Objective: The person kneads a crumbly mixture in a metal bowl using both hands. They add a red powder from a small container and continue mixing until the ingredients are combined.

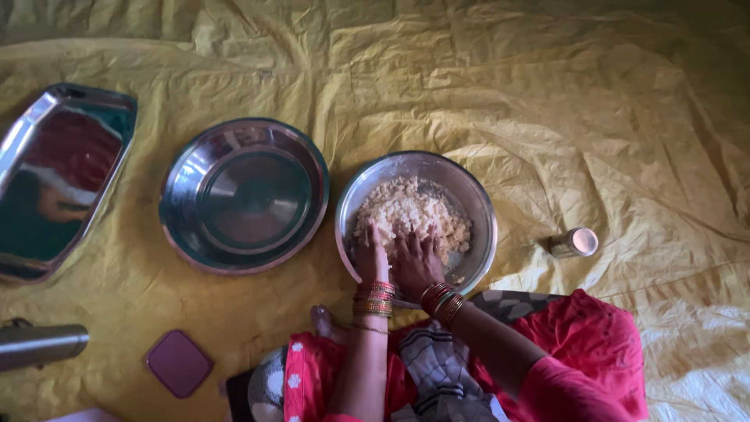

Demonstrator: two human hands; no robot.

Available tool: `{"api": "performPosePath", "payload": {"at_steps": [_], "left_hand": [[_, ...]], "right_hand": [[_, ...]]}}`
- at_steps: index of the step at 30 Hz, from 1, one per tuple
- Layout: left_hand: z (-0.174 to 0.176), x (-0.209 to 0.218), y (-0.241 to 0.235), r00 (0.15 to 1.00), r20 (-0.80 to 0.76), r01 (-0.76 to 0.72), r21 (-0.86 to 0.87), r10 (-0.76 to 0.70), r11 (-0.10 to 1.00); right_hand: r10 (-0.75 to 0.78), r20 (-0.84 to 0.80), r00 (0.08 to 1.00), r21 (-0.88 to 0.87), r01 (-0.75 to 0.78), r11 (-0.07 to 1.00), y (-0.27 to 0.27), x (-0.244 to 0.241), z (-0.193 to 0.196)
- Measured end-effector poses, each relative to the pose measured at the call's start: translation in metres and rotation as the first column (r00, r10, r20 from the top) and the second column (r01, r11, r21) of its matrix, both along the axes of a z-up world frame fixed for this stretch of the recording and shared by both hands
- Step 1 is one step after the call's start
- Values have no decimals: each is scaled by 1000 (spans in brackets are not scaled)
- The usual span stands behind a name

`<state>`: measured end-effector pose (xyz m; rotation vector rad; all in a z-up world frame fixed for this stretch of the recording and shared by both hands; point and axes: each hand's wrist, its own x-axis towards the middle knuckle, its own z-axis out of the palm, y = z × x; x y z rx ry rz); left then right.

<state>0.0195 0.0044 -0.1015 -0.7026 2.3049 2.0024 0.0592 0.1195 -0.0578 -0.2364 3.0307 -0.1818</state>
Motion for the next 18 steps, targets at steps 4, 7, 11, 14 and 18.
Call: {"api": "performPosePath", "payload": {"at_steps": [4,7,11,14,18], "left_hand": [[-4,2,0,991,-133,-10,-66,1,998],[-20,9,1,982,-179,-59,36,64,998],[-21,6,3,964,-255,-111,-115,78,987],[-2,3,0,974,-208,-111,-102,88,989],[28,2,-14,983,82,-169,56,164,984]], "right_hand": [[227,131,965,-22,-226,974,29,-43,2],[325,251,912,-351,-227,909,67,-87,30],[213,122,969,-373,-154,915,73,-91,83],[12,274,962,13,-16,1000,45,-74,102],[290,43,956,14,-291,957,18,-35,88]]}}
